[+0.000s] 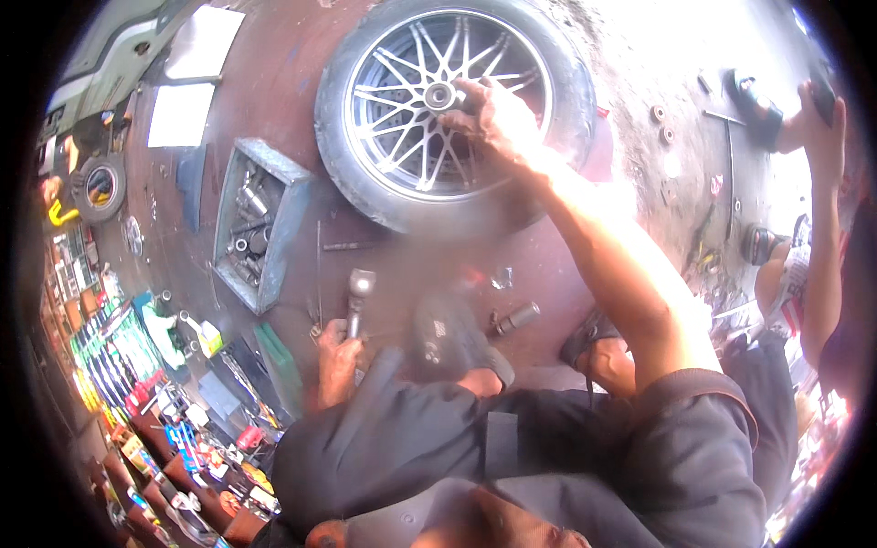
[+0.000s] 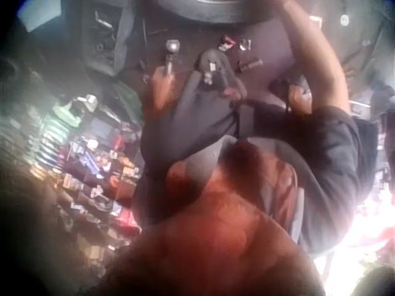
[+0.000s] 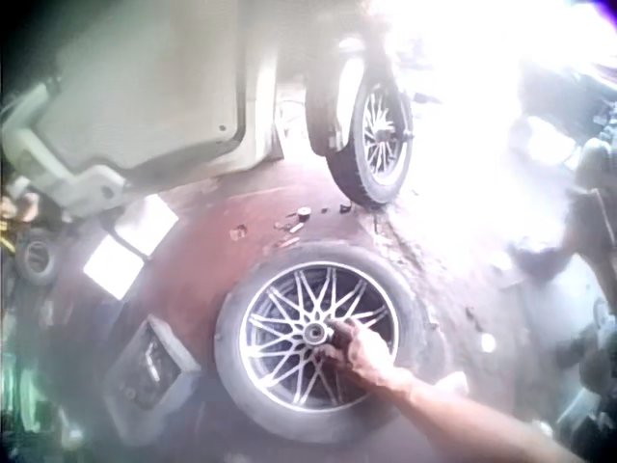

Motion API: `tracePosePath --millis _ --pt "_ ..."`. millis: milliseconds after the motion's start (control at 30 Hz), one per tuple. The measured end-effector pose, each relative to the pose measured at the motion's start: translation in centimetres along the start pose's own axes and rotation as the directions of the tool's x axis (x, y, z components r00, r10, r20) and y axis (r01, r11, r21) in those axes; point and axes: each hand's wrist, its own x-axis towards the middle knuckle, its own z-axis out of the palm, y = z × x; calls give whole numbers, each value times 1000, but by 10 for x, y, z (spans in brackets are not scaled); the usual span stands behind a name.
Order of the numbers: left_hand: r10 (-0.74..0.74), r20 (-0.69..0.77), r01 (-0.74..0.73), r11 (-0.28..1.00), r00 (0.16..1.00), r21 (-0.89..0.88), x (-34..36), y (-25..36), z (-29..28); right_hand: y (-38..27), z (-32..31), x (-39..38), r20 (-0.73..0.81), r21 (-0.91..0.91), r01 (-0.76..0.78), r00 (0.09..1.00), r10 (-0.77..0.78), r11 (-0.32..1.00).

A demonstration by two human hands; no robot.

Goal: The person places components into the center of a motorcycle wheel hub, hammers a metal sleeve into place, and then uses a long metal rod to further secure or position internal parts before hammering the sleeve again.

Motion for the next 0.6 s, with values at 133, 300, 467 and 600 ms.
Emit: tracePosePath --millis 133,300,467,600 --pt "574 -7 -568 813 819 131 3 66 -3 -17 -5 -5 28 -10 -36 999 37 999" --pt "613 -29 -613 787 790 -68 48 191 20 -16 0 -8 6 40 -51 999 51 998" --pt "808 -61 -777 581 585 242 70 241 46 -15 -5 -6 -6 20 11 1000 -11 1000" --pt "828 34 -746 486 560 455 93 239 59 -28 -6 -9 19 44 -84 996 83 995"
